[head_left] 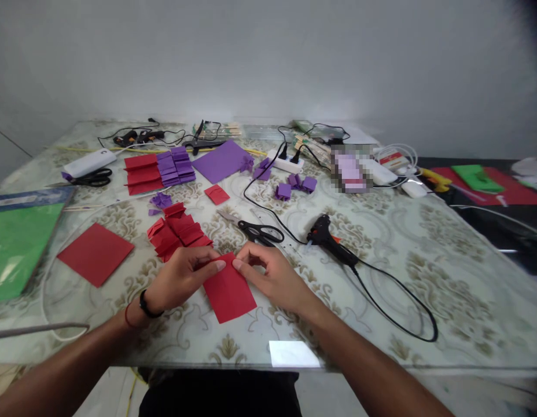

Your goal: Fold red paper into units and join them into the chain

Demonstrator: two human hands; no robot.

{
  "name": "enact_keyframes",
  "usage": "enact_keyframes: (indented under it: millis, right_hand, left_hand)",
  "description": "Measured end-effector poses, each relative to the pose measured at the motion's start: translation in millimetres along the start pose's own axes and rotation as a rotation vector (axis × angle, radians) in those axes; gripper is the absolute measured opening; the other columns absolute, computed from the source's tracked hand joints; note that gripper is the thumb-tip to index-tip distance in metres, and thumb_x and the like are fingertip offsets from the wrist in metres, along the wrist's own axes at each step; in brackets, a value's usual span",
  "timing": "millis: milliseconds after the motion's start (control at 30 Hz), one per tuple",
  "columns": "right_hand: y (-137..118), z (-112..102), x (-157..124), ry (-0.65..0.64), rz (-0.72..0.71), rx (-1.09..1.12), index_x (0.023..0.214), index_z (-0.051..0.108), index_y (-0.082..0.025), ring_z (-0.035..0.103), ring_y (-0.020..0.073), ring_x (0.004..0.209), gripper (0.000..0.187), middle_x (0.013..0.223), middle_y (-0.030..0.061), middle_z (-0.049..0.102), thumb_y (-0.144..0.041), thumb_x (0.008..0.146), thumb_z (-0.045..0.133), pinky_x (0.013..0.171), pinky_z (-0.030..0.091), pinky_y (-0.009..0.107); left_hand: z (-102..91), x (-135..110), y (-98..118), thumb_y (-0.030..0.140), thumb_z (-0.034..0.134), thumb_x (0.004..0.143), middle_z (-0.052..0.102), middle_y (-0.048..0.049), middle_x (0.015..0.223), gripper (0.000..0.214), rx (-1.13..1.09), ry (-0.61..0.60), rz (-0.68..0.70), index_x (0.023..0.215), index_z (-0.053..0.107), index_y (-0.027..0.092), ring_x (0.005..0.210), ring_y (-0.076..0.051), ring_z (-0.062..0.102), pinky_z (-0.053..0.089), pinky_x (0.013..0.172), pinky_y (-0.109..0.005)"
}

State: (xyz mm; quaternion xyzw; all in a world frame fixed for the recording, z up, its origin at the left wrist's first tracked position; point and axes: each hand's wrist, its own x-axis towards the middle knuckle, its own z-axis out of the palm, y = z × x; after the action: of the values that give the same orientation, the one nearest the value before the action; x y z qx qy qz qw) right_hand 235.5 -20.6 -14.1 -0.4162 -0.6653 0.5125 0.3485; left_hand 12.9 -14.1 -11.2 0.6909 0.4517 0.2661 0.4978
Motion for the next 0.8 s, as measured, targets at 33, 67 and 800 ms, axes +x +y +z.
enact_keyframes:
  millis: [33, 67, 800]
  right_hand:
    - [0.2, -0.3, -0.4, -0.003, 0.002, -0.012, 0.080, 0.062, -0.019, 0.056, 0.0143, 0.068, 0.020, 0.072, -0.0009, 0.062, -0.030, 0.097, 0.061, 0.065, 0.044, 0.026]
    - [0.4, -0.7, -0.7, -0.004, 0.005, -0.023, 0.080, 0.063, -0.019, 0.057, 0.0143, 0.069, 0.020, 0.073, -0.0006, 0.063, -0.030, 0.097, 0.062, 0.065, 0.044, 0.026]
    - [-3.9, -28.2, -2.1, -0.040, 0.035, -0.044, 0.072, 0.062, -0.020, 0.056, 0.0142, 0.067, 0.010, 0.070, -0.0026, 0.062, -0.014, 0.078, 0.067, 0.064, 0.043, 0.026]
  left_hand:
    - [0.2, -0.4, 0.5, 0.044, 0.062, 0.100, 0.067, -0.0023, 0.076, 0.034, -0.009, -0.015, -0.005, 0.087, 0.074, 0.015, 0.067, -0.015, 0.059, 0.045, 0.060, -0.025]
    - [0.4, -0.8, 1.2, 0.042, 0.062, 0.100, 0.068, -0.0027, 0.077, 0.032, -0.016, -0.028, -0.008, 0.088, 0.074, 0.015, 0.068, -0.016, 0.060, 0.046, 0.060, -0.025]
    - [-30.5, -1.8, 5.6, 0.035, 0.067, 0.099, 0.059, 0.0023, 0.067, 0.023, 0.058, 0.442, 0.187, 0.083, 0.068, 0.019, 0.060, -0.012, 0.048, 0.035, 0.054, -0.025]
